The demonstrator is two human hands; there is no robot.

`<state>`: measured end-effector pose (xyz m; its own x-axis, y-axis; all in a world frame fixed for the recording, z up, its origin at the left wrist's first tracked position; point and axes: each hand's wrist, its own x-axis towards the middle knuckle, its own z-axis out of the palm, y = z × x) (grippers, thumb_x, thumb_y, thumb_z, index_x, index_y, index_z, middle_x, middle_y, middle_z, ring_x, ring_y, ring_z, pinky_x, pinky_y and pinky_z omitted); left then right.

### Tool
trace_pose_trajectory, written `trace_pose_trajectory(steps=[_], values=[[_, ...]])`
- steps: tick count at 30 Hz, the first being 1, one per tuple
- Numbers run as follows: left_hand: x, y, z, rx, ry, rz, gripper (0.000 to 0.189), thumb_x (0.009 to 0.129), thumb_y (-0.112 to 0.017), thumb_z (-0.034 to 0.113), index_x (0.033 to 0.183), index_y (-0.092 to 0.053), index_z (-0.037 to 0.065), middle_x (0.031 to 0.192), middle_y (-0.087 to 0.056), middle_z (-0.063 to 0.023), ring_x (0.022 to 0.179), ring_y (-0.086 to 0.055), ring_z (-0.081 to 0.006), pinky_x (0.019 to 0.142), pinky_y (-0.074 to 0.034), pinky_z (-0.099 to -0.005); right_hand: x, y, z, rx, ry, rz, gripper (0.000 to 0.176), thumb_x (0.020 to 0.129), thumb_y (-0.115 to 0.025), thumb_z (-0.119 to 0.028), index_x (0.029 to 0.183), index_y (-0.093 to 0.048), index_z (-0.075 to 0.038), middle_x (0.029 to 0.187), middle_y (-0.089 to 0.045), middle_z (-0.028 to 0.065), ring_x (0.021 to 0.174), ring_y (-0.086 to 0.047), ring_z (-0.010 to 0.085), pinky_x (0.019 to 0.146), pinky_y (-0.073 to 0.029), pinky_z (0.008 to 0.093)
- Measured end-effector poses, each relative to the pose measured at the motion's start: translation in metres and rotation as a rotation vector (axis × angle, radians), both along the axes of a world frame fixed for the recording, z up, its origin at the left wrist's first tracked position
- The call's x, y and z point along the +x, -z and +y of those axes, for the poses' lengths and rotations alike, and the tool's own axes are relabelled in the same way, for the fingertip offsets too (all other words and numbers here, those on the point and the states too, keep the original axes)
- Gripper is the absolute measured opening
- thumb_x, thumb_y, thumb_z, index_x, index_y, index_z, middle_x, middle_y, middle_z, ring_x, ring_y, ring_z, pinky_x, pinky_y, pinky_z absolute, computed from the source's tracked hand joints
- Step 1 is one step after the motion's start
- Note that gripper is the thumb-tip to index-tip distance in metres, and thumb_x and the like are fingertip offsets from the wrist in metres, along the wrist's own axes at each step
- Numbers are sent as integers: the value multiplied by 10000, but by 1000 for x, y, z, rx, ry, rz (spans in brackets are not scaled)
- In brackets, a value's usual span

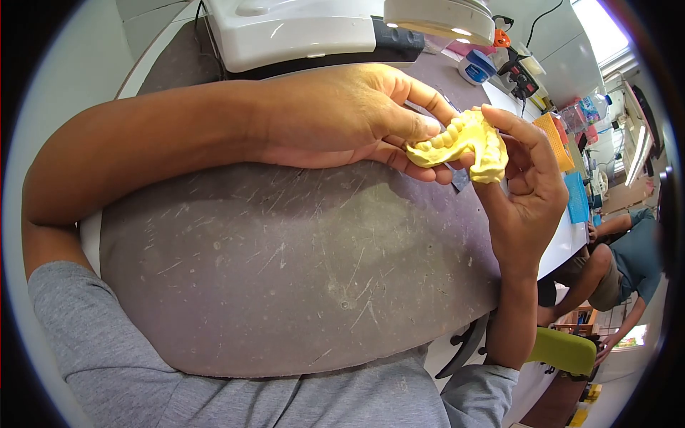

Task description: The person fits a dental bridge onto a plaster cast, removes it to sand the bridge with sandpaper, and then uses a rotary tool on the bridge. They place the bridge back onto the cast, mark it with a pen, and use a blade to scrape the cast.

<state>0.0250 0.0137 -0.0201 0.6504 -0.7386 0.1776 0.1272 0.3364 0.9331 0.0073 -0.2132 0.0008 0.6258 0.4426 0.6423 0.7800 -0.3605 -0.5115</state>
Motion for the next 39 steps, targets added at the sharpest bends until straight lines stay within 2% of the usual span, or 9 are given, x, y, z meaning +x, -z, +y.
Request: trace_pose_trajectory(steps=[8,11,13,16,18,21,29,32,39], values=[[1,2,-1,0,-18,-8,392,1006,-563,186,1321,-472,-29,1203,-595,-121,1065,-641,-177,925,-554,-306,-2,0,2,65,15,67,419,796,-733,54,1198,-621,10,1094,-667,78,984,-663,135,888,-543,274],[-2,1,-2,65,-150,-33,363,994,-591,203,1258,-532,-39,1126,-633,-97,1022,-650,-151,895,-560,-282,2,1,0,16,1,13,409,789,-730,64,1181,-630,6,1121,-647,79,993,-660,142,896,-546,276],[-3,-2,0,256,-280,-179,316,973,-629,214,1168,-612,-35,1041,-664,-68,961,-653,-120,876,-556,-249,4,2,-1,1,-13,1,402,786,-729,68,1172,-638,2,1133,-639,80,1000,-659,147,902,-548,280],[-3,-6,-1,303,-367,-209,272,958,-650,209,1107,-672,-17,990,-682,-58,906,-648,-97,848,-553,-231,2,1,0,-33,-16,4,411,779,-732,72,1172,-628,5,1150,-626,86,1018,-655,158,908,-551,285],[-4,-7,0,311,-361,-212,272,950,-658,203,1112,-680,-15,983,-687,-61,881,-648,-93,827,-553,-233,0,1,2,-58,-13,15,427,776,-736,73,1180,-610,12,1155,-622,92,1030,-652,163,908,-553,287],[-4,-8,2,320,-357,-239,276,934,-679,198,1101,-697,-20,954,-697,-65,841,-648,-88,791,-550,-233,-3,3,3,28,13,110,465,769,-753,68,1163,-512,17,1142,-605,121,1054,-644,172,885,-565,289],[-5,-5,-1,335,-396,-318,281,904,-714,206,1035,-714,-42,843,-699,-47,761,-620,-71,714,-504,-225,1,6,1,11,-64,59,429,759,-756,85,1105,-517,2,1170,-575,150,1067,-637,187,873,-573,294],[-6,-4,-1,338,-428,-392,277,901,-717,212,1008,-715,-44,830,-698,-51,751,-619,-74,716,-504,-231,1,6,1,11,-96,31,421,762,-753,88,1101,-520,1,1165,-576,151,1073,-635,188,870,-575,297],[-8,-7,-1,352,-433,-365,275,893,-720,213,994,-715,-43,831,-700,-58,751,-625,-80,723,-507,-235,-1,6,3,-5,-96,8,408,768,-752,82,1096,-523,5,1166,-580,156,1069,-633,187,862,-575,294]])
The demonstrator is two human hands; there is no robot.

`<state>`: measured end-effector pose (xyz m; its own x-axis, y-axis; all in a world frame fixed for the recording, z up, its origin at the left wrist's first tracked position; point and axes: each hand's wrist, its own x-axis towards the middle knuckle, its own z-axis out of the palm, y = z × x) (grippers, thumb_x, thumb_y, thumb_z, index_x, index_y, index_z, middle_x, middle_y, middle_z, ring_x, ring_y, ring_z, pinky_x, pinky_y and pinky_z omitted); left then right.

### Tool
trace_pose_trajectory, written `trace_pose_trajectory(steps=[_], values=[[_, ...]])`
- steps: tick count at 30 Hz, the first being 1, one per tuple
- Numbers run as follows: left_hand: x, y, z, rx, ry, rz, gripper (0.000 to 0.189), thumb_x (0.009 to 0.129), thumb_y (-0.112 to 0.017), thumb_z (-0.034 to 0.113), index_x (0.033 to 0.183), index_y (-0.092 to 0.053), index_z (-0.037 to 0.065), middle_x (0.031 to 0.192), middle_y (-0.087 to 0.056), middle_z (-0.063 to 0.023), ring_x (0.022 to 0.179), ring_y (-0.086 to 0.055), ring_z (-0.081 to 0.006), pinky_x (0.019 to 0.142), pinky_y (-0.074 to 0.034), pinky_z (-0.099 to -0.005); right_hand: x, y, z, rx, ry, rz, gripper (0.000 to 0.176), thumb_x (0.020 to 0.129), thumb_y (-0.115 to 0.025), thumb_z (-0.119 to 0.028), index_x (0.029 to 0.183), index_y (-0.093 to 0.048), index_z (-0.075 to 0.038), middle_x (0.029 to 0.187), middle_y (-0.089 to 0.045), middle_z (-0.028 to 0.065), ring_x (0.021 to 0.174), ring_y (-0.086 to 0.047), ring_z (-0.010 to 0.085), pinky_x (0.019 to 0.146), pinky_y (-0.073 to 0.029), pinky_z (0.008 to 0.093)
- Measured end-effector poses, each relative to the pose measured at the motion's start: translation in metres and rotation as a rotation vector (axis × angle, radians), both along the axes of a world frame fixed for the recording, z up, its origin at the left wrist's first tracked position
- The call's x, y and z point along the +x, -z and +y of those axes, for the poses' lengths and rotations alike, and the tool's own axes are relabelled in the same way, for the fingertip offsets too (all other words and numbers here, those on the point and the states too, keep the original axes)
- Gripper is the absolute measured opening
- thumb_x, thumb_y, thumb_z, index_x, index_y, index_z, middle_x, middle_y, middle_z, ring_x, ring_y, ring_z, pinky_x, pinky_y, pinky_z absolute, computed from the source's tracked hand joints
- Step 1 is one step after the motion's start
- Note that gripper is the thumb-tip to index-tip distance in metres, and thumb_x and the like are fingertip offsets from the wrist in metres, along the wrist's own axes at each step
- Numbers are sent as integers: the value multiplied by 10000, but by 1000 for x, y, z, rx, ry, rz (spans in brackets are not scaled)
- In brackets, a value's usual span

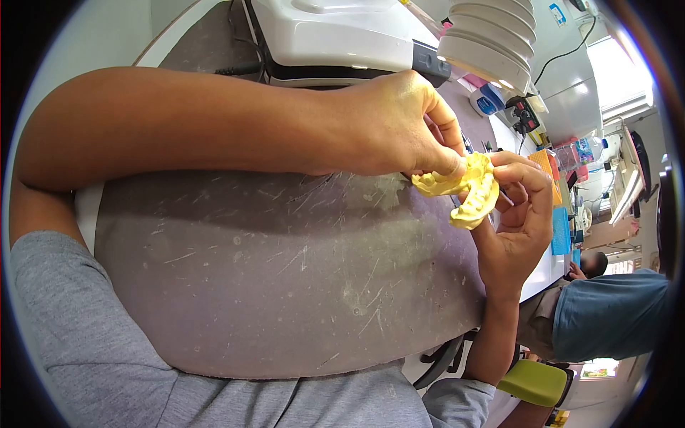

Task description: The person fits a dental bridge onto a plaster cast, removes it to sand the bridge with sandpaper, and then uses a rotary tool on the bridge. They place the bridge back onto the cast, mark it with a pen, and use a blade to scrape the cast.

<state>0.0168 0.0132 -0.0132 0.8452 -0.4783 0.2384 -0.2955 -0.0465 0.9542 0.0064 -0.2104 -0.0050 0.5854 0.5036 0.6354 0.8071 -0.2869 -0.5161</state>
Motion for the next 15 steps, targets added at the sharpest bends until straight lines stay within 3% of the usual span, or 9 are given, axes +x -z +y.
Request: trace_pose_trajectory(steps=[15], values=[[1,-1,0,35,17,-35,259,895,-722,201,976,-720,-46,849,-703,-58,771,-631,-79,753,-507,-232,-1,0,0,2,-5,21,385,762,-723,99,1086,-531,17,1165,-575,156,1071,-628,189,862,-575,300]])
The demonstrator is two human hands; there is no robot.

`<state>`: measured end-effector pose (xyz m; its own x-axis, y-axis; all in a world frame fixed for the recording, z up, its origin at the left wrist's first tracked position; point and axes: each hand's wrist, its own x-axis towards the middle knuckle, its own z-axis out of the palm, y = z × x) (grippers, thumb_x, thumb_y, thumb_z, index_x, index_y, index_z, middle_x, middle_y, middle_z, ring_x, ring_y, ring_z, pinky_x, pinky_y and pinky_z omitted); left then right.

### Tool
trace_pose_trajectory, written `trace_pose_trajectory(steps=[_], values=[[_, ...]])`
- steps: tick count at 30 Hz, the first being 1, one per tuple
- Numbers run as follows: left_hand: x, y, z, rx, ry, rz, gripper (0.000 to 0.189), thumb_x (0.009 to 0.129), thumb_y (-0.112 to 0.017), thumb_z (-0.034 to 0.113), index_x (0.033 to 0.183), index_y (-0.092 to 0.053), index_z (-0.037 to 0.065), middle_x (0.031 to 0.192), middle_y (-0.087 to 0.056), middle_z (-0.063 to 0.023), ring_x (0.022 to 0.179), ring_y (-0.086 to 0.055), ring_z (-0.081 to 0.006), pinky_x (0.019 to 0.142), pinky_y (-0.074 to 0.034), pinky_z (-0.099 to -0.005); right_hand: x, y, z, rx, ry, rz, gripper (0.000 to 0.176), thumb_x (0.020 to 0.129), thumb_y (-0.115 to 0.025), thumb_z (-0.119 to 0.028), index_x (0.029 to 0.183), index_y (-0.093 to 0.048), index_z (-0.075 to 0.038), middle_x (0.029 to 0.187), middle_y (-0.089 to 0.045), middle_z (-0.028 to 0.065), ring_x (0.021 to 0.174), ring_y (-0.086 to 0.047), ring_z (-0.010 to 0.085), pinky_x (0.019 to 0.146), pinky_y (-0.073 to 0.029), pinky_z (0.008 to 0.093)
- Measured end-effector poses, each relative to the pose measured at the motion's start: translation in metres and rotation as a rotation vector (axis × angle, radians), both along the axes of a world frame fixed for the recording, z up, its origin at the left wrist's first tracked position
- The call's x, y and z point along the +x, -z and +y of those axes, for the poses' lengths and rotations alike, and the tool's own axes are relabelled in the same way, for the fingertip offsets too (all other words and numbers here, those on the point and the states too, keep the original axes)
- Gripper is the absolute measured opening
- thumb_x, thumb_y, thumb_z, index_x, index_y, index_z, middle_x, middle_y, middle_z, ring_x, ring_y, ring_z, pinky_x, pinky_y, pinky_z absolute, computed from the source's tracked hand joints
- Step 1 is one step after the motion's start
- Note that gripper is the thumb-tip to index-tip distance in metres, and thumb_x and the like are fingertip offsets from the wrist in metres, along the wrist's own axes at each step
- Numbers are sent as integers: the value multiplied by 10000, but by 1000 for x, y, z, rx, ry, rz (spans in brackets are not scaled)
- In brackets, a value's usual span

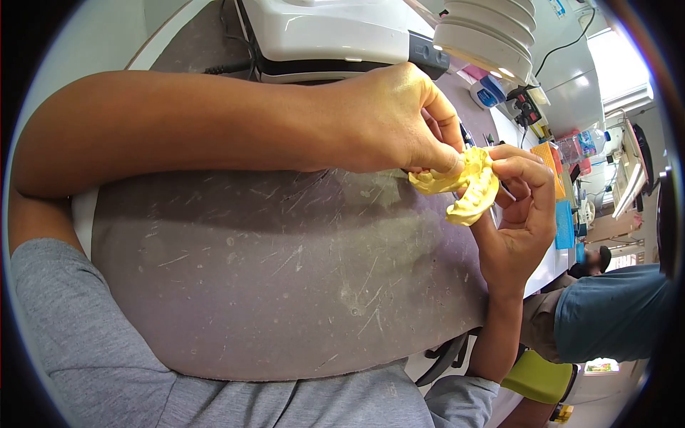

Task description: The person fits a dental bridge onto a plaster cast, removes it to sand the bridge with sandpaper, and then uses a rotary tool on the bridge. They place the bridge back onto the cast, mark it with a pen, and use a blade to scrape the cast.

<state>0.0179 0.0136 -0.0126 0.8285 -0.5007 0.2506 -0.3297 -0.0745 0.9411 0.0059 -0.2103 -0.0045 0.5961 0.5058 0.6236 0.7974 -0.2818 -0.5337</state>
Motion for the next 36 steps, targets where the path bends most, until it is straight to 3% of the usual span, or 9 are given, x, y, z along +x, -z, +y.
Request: trace_pose_trajectory(steps=[30,36], values=[[4,3,0,55,-7,-61,258,875,-721,170,985,-722,-63,831,-706,-73,768,-640,-93,740,-523,-241,1,2,-1,-30,-29,-30,381,769,-738,84,1086,-534,25,1168,-565,165,1082,-621,195,868,-585,303],[8,-1,7,26,76,0,249,868,-715,132,999,-714,-80,835,-709,-81,747,-647,-94,734,-538,-240,1,1,0,-33,-15,-18,397,760,-743,87,1092,-536,23,1167,-565,162,1080,-621,192,857,-587,297]])
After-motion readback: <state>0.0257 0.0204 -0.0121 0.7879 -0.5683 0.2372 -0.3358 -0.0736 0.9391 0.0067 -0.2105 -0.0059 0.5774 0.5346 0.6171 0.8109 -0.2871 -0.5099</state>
